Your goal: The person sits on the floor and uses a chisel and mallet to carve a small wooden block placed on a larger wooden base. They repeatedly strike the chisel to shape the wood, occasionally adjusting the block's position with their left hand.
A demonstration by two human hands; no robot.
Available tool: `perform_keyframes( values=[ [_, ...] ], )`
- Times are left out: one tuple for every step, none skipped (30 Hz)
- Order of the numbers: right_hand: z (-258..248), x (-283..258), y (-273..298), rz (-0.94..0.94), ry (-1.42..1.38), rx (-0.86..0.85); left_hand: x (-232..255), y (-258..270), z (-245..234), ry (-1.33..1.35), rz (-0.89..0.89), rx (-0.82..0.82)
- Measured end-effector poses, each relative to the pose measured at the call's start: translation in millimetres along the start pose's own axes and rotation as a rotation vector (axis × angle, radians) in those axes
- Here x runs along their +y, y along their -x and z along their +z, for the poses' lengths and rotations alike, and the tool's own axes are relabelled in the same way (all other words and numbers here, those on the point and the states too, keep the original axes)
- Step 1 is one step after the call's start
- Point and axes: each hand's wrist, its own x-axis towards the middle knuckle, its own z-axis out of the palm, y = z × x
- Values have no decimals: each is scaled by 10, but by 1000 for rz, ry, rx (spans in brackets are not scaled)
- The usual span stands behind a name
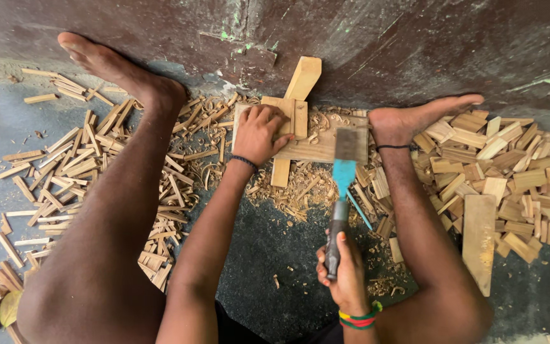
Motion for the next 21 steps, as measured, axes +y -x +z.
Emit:
perform_keyframes(
  values=[
    [28, 17, 16, 2, 20, -6, -14, -12, -11, 13, -11, -6],
    [53, 32, 33, 4, 40, -11, -28, -22, -23, 39, -16, -12],
    [74, 49, 50, 23, 38, -8, -37, -22, -30, 65, -21, -19],
    [91, 61, 62, 42, 35, -4, -43, -24, -32, 90, -27, -26],
    [107, 76, 78, 63, 30, 1, -43, -16, -29, 98, -22, -14],
    [119, 82, 85, 73, 30, -2, -39, -12, -20, 105, -17, -2],
    [133, 88, 94, 84, 28, -4, -35, -6, -12, 112, -11, 8],
    [147, 88, 99, 94, 26, -6, -33, -2, -3, 106, -28, -7],
    [157, 78, 100, 92, 23, -10, -29, -3, 8, 102, -45, -20],
    [168, 68, 98, 89, 20, -13, -31, -2, 17, 97, -61, -34],
    [163, 54, 114, 87, 18, -12, -24, 8, 33, 83, -48, -28],
    [158, 42, 133, 86, 22, -11, -22, 22, 43, 68, -34, -22],
    [153, 24, 145, 83, 26, -12, -19, 26, 49, 52, -19, -13],
    [146, 7, 163, 80, 30, -12, -8, 35, 48, 87, -18, 17],
    [140, -9, 181, 91, 22, -16, 12, 44, 41, 121, -16, 47],
    [131, -26, 203, 103, 14, -20, 49, 54, 31, 154, -15, 77],
    [125, -40, 219, 114, 4, -25, 105, 59, 18, 176, 8, 105],
    [119, -55, 234, 124, 6, -21, 195, 62, 11, 198, 31, 134],
    [125, -61, 240, 134, 4, -19, 290, 56, -6, 217, 56, 161],
    [133, -65, 243, 144, 2, -18, 407, 48, -19, 324, 115, 119],
    [137, -65, 246, 155, -8, -39, 539, 53, -27, 430, 171, 76]
  ],
)
